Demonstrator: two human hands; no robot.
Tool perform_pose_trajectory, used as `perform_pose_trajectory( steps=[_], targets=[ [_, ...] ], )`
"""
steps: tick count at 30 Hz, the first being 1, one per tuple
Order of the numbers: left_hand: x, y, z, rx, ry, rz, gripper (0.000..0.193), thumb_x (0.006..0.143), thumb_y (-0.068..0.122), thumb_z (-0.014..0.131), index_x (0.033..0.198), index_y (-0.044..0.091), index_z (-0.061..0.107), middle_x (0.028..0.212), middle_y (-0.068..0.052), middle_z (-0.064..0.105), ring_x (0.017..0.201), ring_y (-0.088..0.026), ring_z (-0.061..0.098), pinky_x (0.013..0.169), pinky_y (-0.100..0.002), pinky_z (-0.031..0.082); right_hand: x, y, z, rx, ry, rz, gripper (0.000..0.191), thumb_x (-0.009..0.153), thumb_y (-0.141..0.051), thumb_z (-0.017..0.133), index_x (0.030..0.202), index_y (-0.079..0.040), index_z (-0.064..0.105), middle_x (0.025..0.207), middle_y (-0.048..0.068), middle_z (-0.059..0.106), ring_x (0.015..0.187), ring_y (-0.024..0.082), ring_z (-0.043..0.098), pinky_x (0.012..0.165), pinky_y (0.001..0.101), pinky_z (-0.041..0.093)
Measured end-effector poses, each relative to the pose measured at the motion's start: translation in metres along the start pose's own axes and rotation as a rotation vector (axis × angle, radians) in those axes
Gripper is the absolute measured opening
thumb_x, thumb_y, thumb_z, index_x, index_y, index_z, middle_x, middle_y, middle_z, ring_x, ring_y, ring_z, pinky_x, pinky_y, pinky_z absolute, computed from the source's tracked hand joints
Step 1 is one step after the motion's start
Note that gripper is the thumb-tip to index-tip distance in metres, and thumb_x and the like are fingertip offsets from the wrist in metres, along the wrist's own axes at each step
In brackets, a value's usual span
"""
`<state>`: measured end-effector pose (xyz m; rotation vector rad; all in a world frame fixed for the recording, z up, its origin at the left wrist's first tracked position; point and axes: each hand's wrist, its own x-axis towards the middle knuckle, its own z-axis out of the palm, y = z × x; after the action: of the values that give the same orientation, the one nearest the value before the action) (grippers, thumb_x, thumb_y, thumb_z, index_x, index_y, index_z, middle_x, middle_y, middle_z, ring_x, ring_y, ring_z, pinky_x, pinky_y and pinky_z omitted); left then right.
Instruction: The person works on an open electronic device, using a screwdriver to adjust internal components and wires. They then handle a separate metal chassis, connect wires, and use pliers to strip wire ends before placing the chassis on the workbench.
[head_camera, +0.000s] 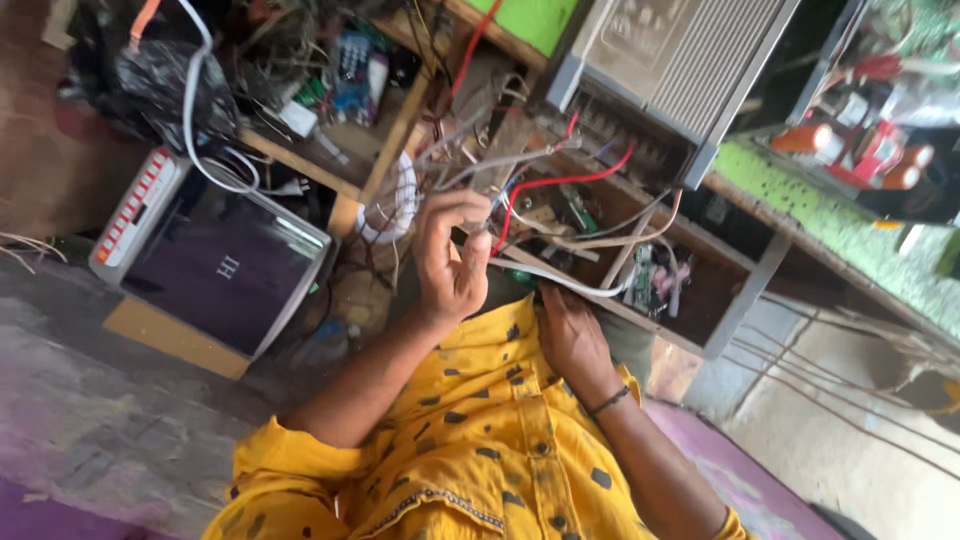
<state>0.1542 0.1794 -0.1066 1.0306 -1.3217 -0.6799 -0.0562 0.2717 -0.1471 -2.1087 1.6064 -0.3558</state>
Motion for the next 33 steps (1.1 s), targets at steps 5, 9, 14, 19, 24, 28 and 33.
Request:
perform_pose_trajectory(
  steps=[5, 9, 14, 19, 24, 28, 33],
  targets=[
    [0.040, 0.014, -0.013, -0.164, 0.073, -0.075, 0.013, 0.108, 0.008, 0.058, 0.117, 0.000, 0.056, 0.122, -0.012, 0.060, 0.108, -0.020, 0.057, 0.097, -0.030, 0.049, 0.008, -0.021, -0.021, -0.074, -0.214, 0.160, 0.017, 0.096, -0.012, 0.063, 0.112, -0.007, 0.061, 0.100, 0.018, 0.068, 0.095, 0.038, 0.067, 0.082, 0.0478, 0.053],
    [0.070, 0.029, -0.020, -0.168, 0.046, -0.176, 0.009, 0.103, 0.001, 0.066, 0.111, 0.001, 0.061, 0.117, -0.009, 0.063, 0.101, -0.017, 0.058, 0.091, -0.028, 0.050, -0.001, -0.061, -0.086, 0.114, 0.115, -0.192, 0.033, 0.073, 0.004, 0.070, 0.104, -0.006, 0.070, 0.098, 0.020, 0.070, 0.090, 0.035, 0.070, 0.073, 0.0392, 0.057],
    [0.098, 0.035, -0.008, 0.023, 0.002, -0.032, 0.014, 0.096, 0.004, 0.074, 0.108, 0.004, 0.067, 0.107, -0.008, 0.068, 0.096, -0.021, 0.068, 0.086, -0.032, 0.054, 0.061, -0.088, -0.142, 0.891, 0.628, -0.129, 0.016, 0.098, 0.007, 0.073, 0.106, 0.000, 0.061, 0.105, 0.015, 0.075, 0.097, 0.024, 0.077, 0.081, 0.0378, 0.066],
    [0.112, 0.021, -0.006, 0.300, -0.041, 0.282, 0.021, 0.090, 0.006, 0.081, 0.107, 0.006, 0.068, 0.103, -0.008, 0.068, 0.092, -0.026, 0.065, 0.081, -0.039, 0.051, 0.129, -0.106, -0.137, 0.490, 0.719, -0.164, 0.020, 0.098, 0.008, 0.078, 0.101, 0.004, 0.059, 0.112, 0.026, 0.075, 0.099, 0.028, 0.078, 0.083, 0.0368, 0.065],
    [0.116, 0.010, -0.003, 0.432, -0.137, 0.493, 0.026, 0.088, 0.013, 0.075, 0.113, 0.009, 0.077, 0.088, 0.000, 0.062, 0.079, -0.020, 0.060, 0.067, -0.037, 0.045, 0.141, -0.108, -0.136, 0.357, 0.722, -0.163, 0.025, 0.100, 0.004, 0.080, 0.106, 0.000, 0.056, 0.108, 0.023, 0.075, 0.101, 0.022, 0.078, 0.090, 0.0280, 0.063],
    [0.123, 0.006, 0.000, 0.484, -0.130, 0.589, 0.020, 0.097, 0.015, 0.073, 0.117, 0.010, 0.074, 0.094, 0.000, 0.060, 0.082, -0.019, 0.060, 0.070, -0.036, 0.044, 0.142, -0.098, -0.138, 0.247, 0.678, -0.121, 0.026, 0.095, 0.007, 0.081, 0.101, 0.002, 0.056, 0.107, 0.025, 0.076, 0.096, 0.023, 0.078, 0.081, 0.0285, 0.062],
    [0.131, 0.013, -0.002, 0.579, -0.161, 0.649, 0.025, 0.093, 0.015, 0.071, 0.117, 0.008, 0.075, 0.096, -0.001, 0.060, 0.078, -0.019, 0.057, 0.068, -0.036, 0.042, 0.137, -0.091, -0.139, 0.384, 0.712, -0.141, 0.026, 0.100, 0.009, 0.079, 0.106, 0.002, 0.055, 0.107, 0.025, 0.075, 0.101, 0.025, 0.078, 0.087, 0.0307, 0.064]
  ],
)
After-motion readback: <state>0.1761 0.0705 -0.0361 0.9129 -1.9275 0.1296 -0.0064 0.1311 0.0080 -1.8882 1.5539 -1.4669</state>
